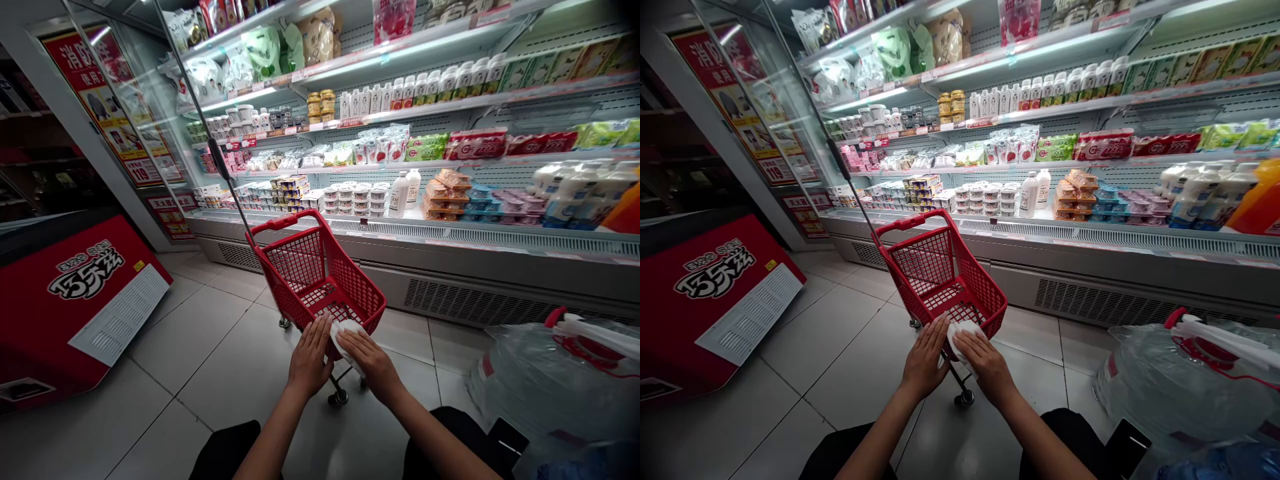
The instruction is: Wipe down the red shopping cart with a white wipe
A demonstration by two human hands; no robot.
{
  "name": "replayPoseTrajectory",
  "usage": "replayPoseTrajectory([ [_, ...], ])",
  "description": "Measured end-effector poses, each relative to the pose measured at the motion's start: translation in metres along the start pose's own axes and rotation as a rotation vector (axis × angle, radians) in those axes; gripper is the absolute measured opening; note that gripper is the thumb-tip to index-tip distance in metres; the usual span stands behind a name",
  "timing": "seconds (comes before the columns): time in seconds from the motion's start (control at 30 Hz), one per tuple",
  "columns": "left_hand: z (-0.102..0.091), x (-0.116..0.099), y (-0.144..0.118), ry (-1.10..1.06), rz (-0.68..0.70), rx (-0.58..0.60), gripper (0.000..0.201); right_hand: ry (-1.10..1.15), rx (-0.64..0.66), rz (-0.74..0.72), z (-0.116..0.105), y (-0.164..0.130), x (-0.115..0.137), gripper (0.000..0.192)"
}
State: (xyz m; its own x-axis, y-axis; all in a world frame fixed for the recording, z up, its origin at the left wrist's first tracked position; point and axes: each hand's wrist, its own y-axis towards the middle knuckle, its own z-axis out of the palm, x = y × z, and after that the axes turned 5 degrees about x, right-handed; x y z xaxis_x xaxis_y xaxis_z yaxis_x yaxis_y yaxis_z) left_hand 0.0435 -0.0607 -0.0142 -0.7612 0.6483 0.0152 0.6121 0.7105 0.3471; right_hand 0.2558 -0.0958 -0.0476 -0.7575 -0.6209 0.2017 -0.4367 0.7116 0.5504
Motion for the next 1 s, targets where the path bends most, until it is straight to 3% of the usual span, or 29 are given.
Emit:
replayPoseTrajectory([
  [0.2,-0.006,0.03,0.014,0.097,-0.097,-0.04,0.094,-0.036,-0.042,0.112,-0.018,-0.027,-0.017,0.087],
  [0.4,0.012,-0.005,0.025,0.101,-0.135,-0.062,0.095,-0.097,-0.117,0.162,-0.005,-0.011,0.001,0.098],
  [0.53,0.014,-0.017,0.027,0.113,-0.09,-0.051,0.092,-0.129,-0.126,0.159,-0.01,-0.002,-0.002,0.097],
  [0.67,0.002,0.007,0.032,0.12,-0.023,-0.034,0.094,-0.151,-0.088,0.163,-0.025,-0.03,-0.018,0.088],
  [0.83,-0.007,0.038,0.048,0.144,-0.137,-0.069,0.098,-0.174,-0.178,0.266,-0.033,-0.069,-0.03,0.094],
  [0.9,-0.003,0.036,0.053,0.144,-0.14,-0.074,0.1,-0.159,-0.201,0.29,-0.031,-0.065,-0.029,0.099],
  [1.0,0.005,0.023,0.058,0.145,-0.161,-0.078,0.098,-0.137,-0.181,0.277,-0.024,-0.036,-0.026,0.101],
])
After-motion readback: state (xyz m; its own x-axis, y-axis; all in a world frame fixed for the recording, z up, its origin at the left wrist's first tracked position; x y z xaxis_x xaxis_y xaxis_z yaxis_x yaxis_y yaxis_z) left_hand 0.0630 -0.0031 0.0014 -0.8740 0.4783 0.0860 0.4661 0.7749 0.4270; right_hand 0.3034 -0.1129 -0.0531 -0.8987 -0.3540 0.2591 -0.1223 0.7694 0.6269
